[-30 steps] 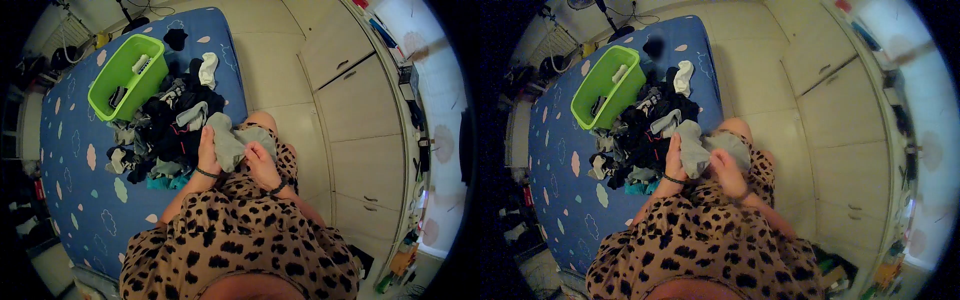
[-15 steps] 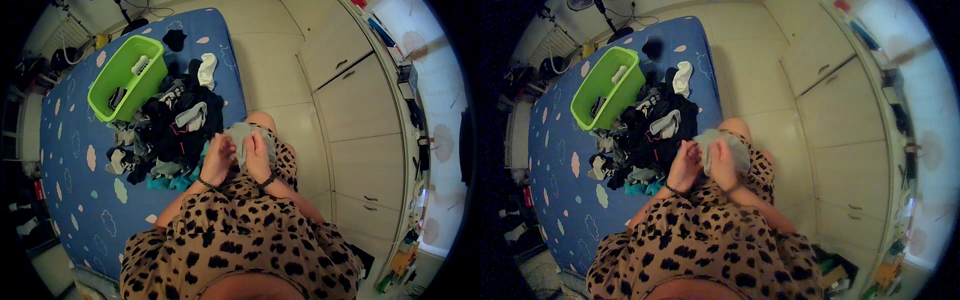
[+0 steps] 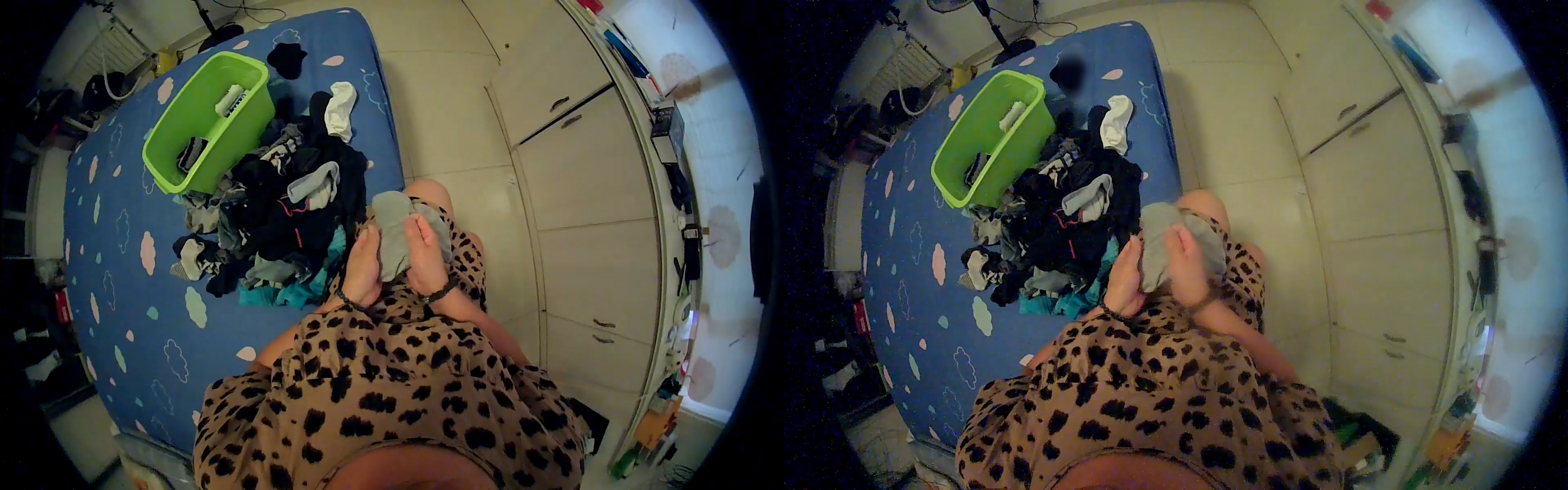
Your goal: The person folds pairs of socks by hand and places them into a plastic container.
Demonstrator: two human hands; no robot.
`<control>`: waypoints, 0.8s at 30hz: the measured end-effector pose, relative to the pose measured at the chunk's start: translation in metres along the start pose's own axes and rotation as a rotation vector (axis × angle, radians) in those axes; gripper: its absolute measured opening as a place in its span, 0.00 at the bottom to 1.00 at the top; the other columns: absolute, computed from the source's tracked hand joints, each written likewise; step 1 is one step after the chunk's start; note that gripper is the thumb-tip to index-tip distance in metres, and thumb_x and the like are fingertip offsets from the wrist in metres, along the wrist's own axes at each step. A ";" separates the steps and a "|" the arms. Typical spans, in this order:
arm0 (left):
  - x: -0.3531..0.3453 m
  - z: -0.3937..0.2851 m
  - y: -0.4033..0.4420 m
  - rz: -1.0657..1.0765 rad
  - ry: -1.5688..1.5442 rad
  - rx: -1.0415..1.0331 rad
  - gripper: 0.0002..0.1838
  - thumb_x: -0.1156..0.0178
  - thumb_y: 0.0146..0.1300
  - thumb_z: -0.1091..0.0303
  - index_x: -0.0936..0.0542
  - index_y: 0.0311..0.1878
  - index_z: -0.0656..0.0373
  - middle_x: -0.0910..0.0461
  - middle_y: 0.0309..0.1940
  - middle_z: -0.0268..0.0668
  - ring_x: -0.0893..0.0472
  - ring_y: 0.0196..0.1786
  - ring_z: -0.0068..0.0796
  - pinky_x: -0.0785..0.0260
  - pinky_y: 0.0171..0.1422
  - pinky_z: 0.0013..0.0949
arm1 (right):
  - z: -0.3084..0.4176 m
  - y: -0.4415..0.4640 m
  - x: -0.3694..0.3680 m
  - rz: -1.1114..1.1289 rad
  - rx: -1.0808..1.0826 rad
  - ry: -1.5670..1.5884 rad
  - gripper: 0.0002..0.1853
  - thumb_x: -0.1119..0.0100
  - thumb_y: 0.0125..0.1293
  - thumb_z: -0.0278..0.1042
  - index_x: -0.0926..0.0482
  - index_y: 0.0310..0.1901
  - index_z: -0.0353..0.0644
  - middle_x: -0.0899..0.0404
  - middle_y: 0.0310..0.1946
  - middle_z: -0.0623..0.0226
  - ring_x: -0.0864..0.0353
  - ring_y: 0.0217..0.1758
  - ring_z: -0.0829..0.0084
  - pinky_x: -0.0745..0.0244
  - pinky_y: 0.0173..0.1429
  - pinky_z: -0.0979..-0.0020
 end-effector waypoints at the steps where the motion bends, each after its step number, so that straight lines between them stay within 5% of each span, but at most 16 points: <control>1: 0.015 0.001 0.006 -0.017 0.278 -0.117 0.12 0.53 0.74 0.58 0.29 0.50 0.56 0.26 0.45 0.32 0.26 0.50 0.25 0.33 0.58 0.31 | 0.001 0.001 0.005 -0.015 -0.025 -0.042 0.10 0.51 0.71 0.36 0.28 0.37 0.38 0.29 0.31 0.72 0.33 0.36 0.84 0.34 0.39 0.75; 3: 0.032 -0.008 0.010 -0.034 0.553 -0.238 0.11 0.52 0.74 0.59 0.30 0.50 0.55 0.28 0.44 0.30 0.28 0.51 0.23 0.34 0.57 0.28 | 0.019 0.001 0.008 -0.025 -0.048 -0.086 0.10 0.51 0.71 0.36 0.27 0.37 0.38 0.28 0.30 0.71 0.33 0.34 0.83 0.35 0.39 0.75; 5: 0.023 -0.025 -0.001 0.076 0.442 -0.210 0.11 0.51 0.73 0.59 0.31 0.51 0.54 0.30 0.46 0.30 0.29 0.53 0.22 0.35 0.59 0.29 | 0.068 -0.005 -0.004 0.080 0.099 -0.672 0.04 0.50 0.71 0.32 0.27 0.39 0.43 0.28 0.28 0.75 0.30 0.31 0.81 0.35 0.37 0.77; 6: 0.004 -0.037 -0.015 0.202 0.308 -0.234 0.14 0.48 0.72 0.60 0.32 0.56 0.54 0.31 0.52 0.32 0.29 0.53 0.24 0.35 0.60 0.30 | 0.079 -0.006 -0.012 0.172 0.601 -1.083 0.03 0.45 0.65 0.30 0.26 0.38 0.43 0.26 0.26 0.67 0.26 0.30 0.68 0.33 0.39 0.70; 7: 0.001 -0.039 -0.022 0.199 0.308 -0.227 0.14 0.48 0.72 0.60 0.32 0.56 0.54 0.31 0.52 0.32 0.29 0.53 0.24 0.35 0.60 0.30 | 0.081 -0.011 -0.013 0.171 0.593 -1.083 0.03 0.45 0.65 0.30 0.26 0.38 0.43 0.26 0.26 0.67 0.26 0.30 0.68 0.33 0.39 0.70; 9: -0.011 -0.039 -0.033 0.409 -0.029 -0.101 0.22 0.47 0.71 0.63 0.38 0.65 0.54 0.33 0.59 0.36 0.29 0.58 0.29 0.35 0.63 0.34 | 0.077 -0.034 -0.043 0.670 0.795 -1.449 0.05 0.42 0.61 0.31 0.25 0.37 0.42 0.24 0.28 0.62 0.25 0.33 0.59 0.32 0.42 0.63; 11: 0.004 -0.034 -0.024 0.423 -0.046 -0.089 0.29 0.47 0.70 0.67 0.46 0.71 0.52 0.35 0.64 0.41 0.32 0.65 0.36 0.37 0.68 0.41 | 0.070 -0.042 -0.039 0.719 0.844 -1.321 0.08 0.39 0.59 0.33 0.23 0.39 0.42 0.24 0.28 0.63 0.24 0.34 0.59 0.32 0.43 0.61; 14: 0.034 -0.010 -0.008 0.188 -0.212 0.089 0.27 0.52 0.71 0.69 0.44 0.71 0.51 0.35 0.65 0.46 0.35 0.69 0.43 0.40 0.71 0.48 | 0.050 -0.030 0.002 0.502 0.524 -1.125 0.11 0.41 0.63 0.32 0.23 0.46 0.40 0.23 0.34 0.64 0.23 0.37 0.63 0.29 0.43 0.65; 17: 0.034 -0.007 -0.003 0.236 -0.330 0.082 0.27 0.54 0.71 0.69 0.43 0.72 0.50 0.32 0.65 0.43 0.33 0.67 0.44 0.43 0.73 0.47 | 0.049 -0.025 0.028 0.178 0.278 -0.869 0.11 0.43 0.66 0.32 0.24 0.48 0.38 0.23 0.38 0.64 0.25 0.37 0.71 0.29 0.42 0.70; 19: 0.021 -0.012 -0.006 0.316 -0.336 0.058 0.27 0.56 0.72 0.69 0.45 0.73 0.50 0.34 0.66 0.44 0.35 0.69 0.44 0.48 0.76 0.47 | 0.039 -0.025 0.031 0.165 0.192 -0.760 0.14 0.43 0.67 0.33 0.26 0.52 0.38 0.24 0.39 0.67 0.27 0.39 0.78 0.30 0.42 0.74; 21: 0.007 -0.020 -0.009 0.370 -0.261 0.005 0.27 0.57 0.73 0.67 0.48 0.74 0.50 0.37 0.68 0.46 0.37 0.71 0.44 0.48 0.76 0.47 | 0.023 -0.026 0.025 0.318 -0.172 -0.600 0.18 0.41 0.66 0.34 0.29 0.55 0.37 0.25 0.44 0.68 0.27 0.43 0.80 0.30 0.45 0.76; 24: -0.005 -0.026 -0.016 0.408 -0.205 -0.063 0.27 0.62 0.75 0.67 0.52 0.75 0.48 0.38 0.68 0.48 0.38 0.71 0.43 0.48 0.76 0.47 | 0.002 -0.015 0.031 0.357 -0.196 -0.442 0.18 0.43 0.67 0.34 0.30 0.56 0.37 0.25 0.46 0.69 0.26 0.46 0.80 0.30 0.50 0.77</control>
Point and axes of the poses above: each hand's wrist, its own y-axis towards the middle knuckle, its own x-axis out of the back of the hand, z = x × y, the point moved 5 cm from there along y, towards the middle knuckle
